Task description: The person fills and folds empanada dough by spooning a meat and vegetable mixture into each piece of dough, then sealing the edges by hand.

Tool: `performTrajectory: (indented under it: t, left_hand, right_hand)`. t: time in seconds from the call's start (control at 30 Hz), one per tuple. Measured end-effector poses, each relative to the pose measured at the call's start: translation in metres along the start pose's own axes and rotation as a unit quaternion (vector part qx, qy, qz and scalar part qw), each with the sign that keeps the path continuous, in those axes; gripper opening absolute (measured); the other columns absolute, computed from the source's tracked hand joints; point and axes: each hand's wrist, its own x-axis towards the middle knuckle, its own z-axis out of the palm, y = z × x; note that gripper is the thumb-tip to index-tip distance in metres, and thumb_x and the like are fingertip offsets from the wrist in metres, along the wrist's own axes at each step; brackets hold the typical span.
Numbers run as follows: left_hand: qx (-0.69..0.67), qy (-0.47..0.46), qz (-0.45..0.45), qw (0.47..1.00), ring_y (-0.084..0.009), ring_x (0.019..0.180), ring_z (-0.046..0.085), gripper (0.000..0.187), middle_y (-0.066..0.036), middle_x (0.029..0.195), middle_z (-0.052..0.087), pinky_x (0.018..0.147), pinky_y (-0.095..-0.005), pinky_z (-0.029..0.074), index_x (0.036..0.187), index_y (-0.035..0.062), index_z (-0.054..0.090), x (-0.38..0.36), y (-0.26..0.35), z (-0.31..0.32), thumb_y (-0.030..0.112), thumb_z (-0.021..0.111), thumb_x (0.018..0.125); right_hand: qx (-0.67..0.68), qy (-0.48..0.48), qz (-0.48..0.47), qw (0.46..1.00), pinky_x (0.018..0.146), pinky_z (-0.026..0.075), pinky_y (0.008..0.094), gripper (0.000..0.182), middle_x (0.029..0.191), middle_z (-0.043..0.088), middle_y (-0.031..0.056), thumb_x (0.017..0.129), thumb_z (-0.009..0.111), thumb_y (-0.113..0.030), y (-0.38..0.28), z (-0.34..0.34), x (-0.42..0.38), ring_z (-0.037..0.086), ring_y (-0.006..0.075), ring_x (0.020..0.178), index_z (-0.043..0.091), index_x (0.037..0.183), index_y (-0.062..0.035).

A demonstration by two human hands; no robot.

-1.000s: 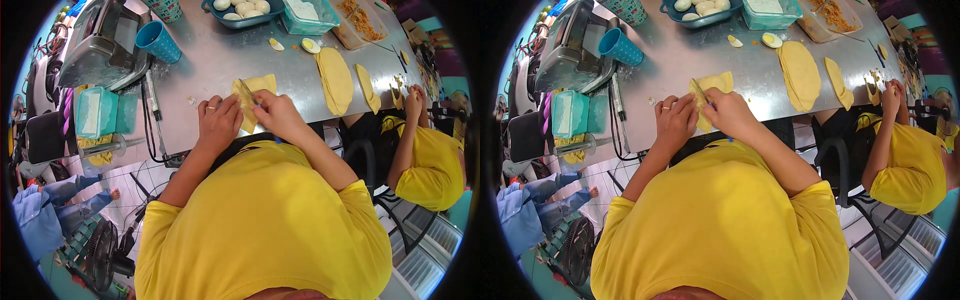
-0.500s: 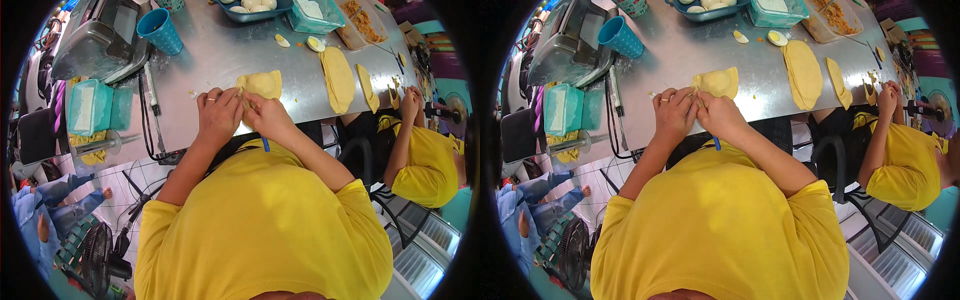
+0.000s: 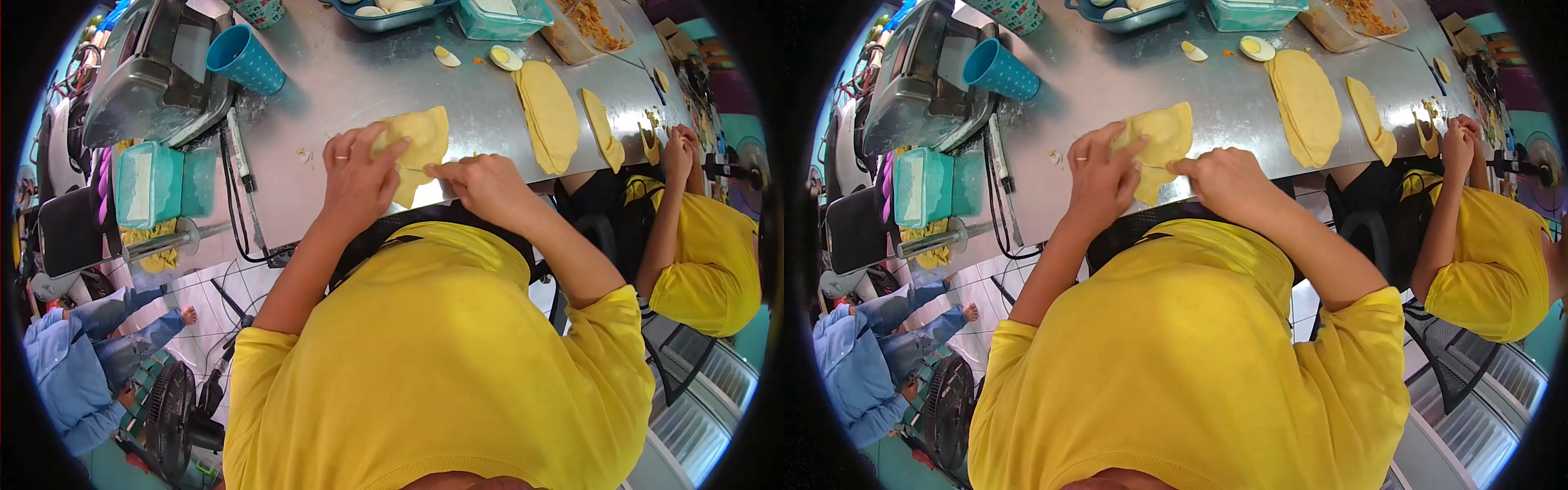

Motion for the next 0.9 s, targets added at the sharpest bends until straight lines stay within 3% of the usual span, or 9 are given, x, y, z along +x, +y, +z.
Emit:
performTrajectory:
  t: [0.07,0.1,0.17,0.23,0.27,0.4,0.67,0.9]
  left_hand:
    - [0.054,-0.077,0.085,0.992,-0.0306,0.122,0.028,0.042,-0.003,0.137,0.032,0.101,-0.0506,0.014,0.117,0.0259,0.055,0.008,0.013,-0.004,0.028,0.062,0.075]
    - [0.054,-0.078,0.088,0.992,-0.0306,0.122,0.028,0.042,-0.003,0.137,0.032,0.101,-0.0506,0.014,0.117,0.0259,0.055,0.009,0.015,-0.002,0.028,0.062,0.075]
    - [0.055,-0.142,0.090,0.984,-0.0325,0.131,0.013,0.048,-0.004,0.143,0.024,0.102,-0.0569,0.004,0.121,0.0318,0.053,0.012,0.015,0.005,0.046,0.060,0.075]
    - [0.059,-0.139,0.091,0.984,-0.0336,0.131,0.010,0.052,-0.005,0.143,0.022,0.101,-0.0590,0.003,0.121,0.0313,0.053,0.013,0.015,0.007,0.050,0.060,0.073]
    - [0.060,-0.134,0.087,0.985,-0.0346,0.132,0.008,0.055,-0.005,0.144,0.021,0.100,-0.0610,0.002,0.121,0.0308,0.053,0.013,0.016,0.007,0.055,0.060,0.072]
    - [0.058,-0.144,0.073,0.985,-0.0363,0.133,0.004,0.056,-0.007,0.144,0.020,0.099,-0.0630,0.001,0.120,0.0305,0.053,0.015,0.019,0.006,0.055,0.061,0.070]
    - [0.055,-0.138,0.058,0.987,-0.0399,0.132,0.007,0.052,-0.009,0.144,0.021,0.099,-0.0619,0.000,0.115,0.0290,0.058,0.016,0.021,0.010,0.052,0.064,0.070]
    - [0.056,-0.144,0.059,0.986,-0.0399,0.132,0.008,0.051,-0.011,0.144,0.021,0.100,-0.0614,0.001,0.116,0.0287,0.057,0.017,0.021,0.007,0.051,0.064,0.071]
  right_hand:
    - [-0.019,0.002,-0.024,1.000,0.054,0.047,0.0406,0.027,0.063,0.060,0.0119,0.074,0.054,-0.009,0.014,-0.005,0.006,0.060,0.0294,0.061,0.066,0.097,-0.0164]
    - [-0.039,0.003,-0.049,0.998,0.054,0.046,0.0407,0.026,0.063,0.060,0.0114,0.074,0.054,-0.010,0.021,-0.007,0.008,0.060,0.0292,0.062,0.066,0.096,-0.0168]
    - [-0.054,-0.015,-0.041,0.998,0.056,0.046,0.0396,0.022,0.067,0.061,0.0092,0.074,0.055,-0.012,0.027,-0.016,0.018,0.061,0.0273,0.066,0.067,0.093,-0.0180]
    - [-0.118,0.009,-0.141,0.983,0.062,0.045,0.0378,0.021,0.069,0.060,0.0069,0.075,0.054,-0.014,0.038,-0.018,0.028,0.061,0.0253,0.071,0.067,0.091,-0.0189]
    - [-0.145,0.006,-0.141,0.979,0.071,0.043,0.0370,0.020,0.070,0.060,0.0054,0.076,0.053,-0.014,0.039,-0.022,0.032,0.060,0.0224,0.079,0.068,0.088,-0.0190]
    - [-0.188,-0.045,-0.156,0.969,0.082,0.038,0.0375,0.020,0.075,0.057,0.0034,0.074,0.055,-0.010,0.045,-0.033,0.054,0.055,0.0190,0.087,0.067,0.088,-0.0185]
    - [-0.277,0.047,-0.258,0.924,0.106,0.021,0.0441,0.016,0.079,0.056,0.0004,0.070,0.056,-0.011,0.057,-0.043,0.087,0.053,0.0165,0.093,0.068,0.076,-0.0184]
    - [-0.339,0.065,-0.267,0.900,0.108,0.016,0.0457,0.010,0.080,0.057,0.0008,0.068,0.057,-0.010,0.060,-0.053,0.115,0.052,0.0161,0.096,0.065,0.068,-0.0156]
